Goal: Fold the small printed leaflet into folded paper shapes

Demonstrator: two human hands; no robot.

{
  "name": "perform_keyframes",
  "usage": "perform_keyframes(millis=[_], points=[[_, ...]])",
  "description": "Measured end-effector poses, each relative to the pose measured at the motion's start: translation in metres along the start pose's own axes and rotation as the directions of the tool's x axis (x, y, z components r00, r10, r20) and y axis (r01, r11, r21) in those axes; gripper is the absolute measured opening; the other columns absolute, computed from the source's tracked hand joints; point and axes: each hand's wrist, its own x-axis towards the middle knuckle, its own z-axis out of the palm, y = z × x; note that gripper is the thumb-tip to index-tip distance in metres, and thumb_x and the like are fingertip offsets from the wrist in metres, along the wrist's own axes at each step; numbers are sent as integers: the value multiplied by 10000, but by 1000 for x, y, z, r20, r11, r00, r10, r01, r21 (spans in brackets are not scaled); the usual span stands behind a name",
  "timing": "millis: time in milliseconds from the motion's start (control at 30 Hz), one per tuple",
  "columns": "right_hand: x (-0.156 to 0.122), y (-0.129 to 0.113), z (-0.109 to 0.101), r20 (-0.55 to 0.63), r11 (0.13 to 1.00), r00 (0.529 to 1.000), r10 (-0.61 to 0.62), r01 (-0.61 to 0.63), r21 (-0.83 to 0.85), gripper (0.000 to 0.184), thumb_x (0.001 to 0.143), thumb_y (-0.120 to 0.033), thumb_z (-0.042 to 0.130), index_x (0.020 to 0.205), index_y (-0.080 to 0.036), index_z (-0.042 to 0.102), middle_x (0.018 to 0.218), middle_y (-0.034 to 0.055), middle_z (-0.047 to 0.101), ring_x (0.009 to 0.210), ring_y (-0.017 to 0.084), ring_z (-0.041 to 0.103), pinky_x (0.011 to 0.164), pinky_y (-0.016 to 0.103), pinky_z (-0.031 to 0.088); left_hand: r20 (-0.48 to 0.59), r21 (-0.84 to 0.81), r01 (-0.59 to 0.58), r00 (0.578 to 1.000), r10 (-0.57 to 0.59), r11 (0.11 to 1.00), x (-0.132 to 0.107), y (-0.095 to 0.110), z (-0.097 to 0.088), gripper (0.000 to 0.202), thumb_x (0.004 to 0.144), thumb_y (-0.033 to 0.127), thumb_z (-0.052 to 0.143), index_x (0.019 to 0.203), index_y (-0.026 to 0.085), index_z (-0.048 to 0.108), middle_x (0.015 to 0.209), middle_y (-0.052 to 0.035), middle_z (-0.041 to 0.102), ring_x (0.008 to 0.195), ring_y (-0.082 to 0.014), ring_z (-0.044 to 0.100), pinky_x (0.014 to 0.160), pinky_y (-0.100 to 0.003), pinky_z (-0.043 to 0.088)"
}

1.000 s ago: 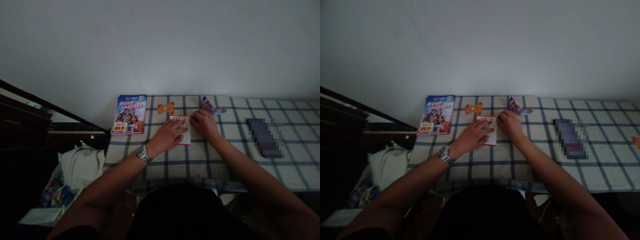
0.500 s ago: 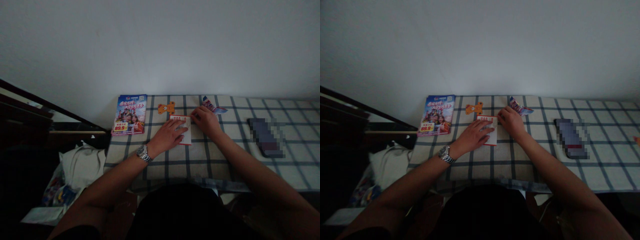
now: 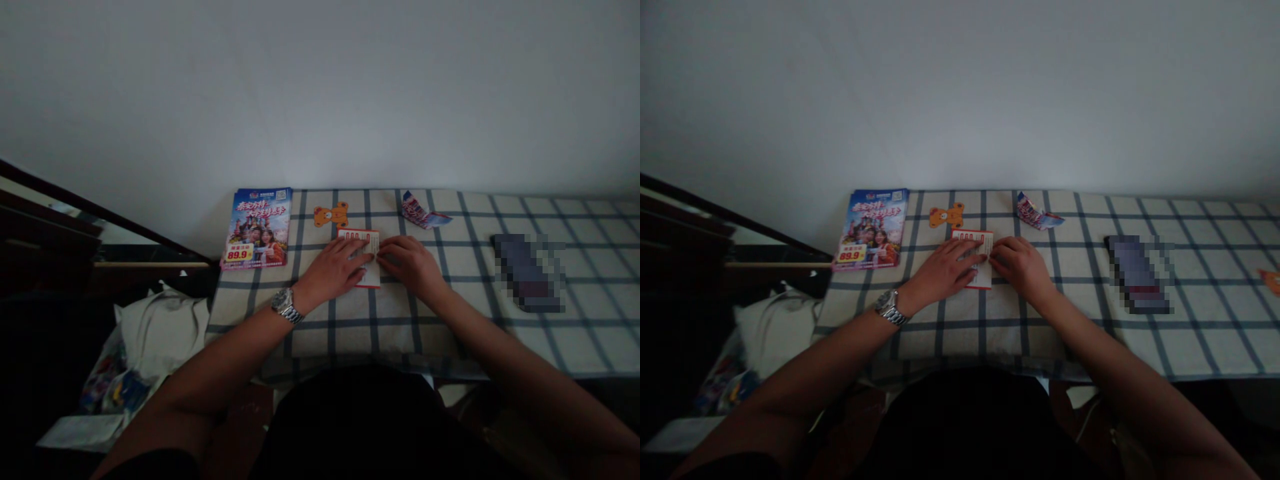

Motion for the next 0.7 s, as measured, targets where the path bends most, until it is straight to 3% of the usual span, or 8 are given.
perform_keyframes(millis=[700], points=[[-42, -17, 0, 15, 998, 999, -36, 35, 57, 368, 971, -329, 748, 1332, -263, 721, 1406, 130, 702, 1324, 355, 654, 1100, 631, 581, -19, 1, 2, 1000, -2, 1000, -2, -2, 4, 367, 1108, 349, 511, 1439, 227, 610, 1551, -116, 535, 1463, -288, 494, 1261, -540, 412]])
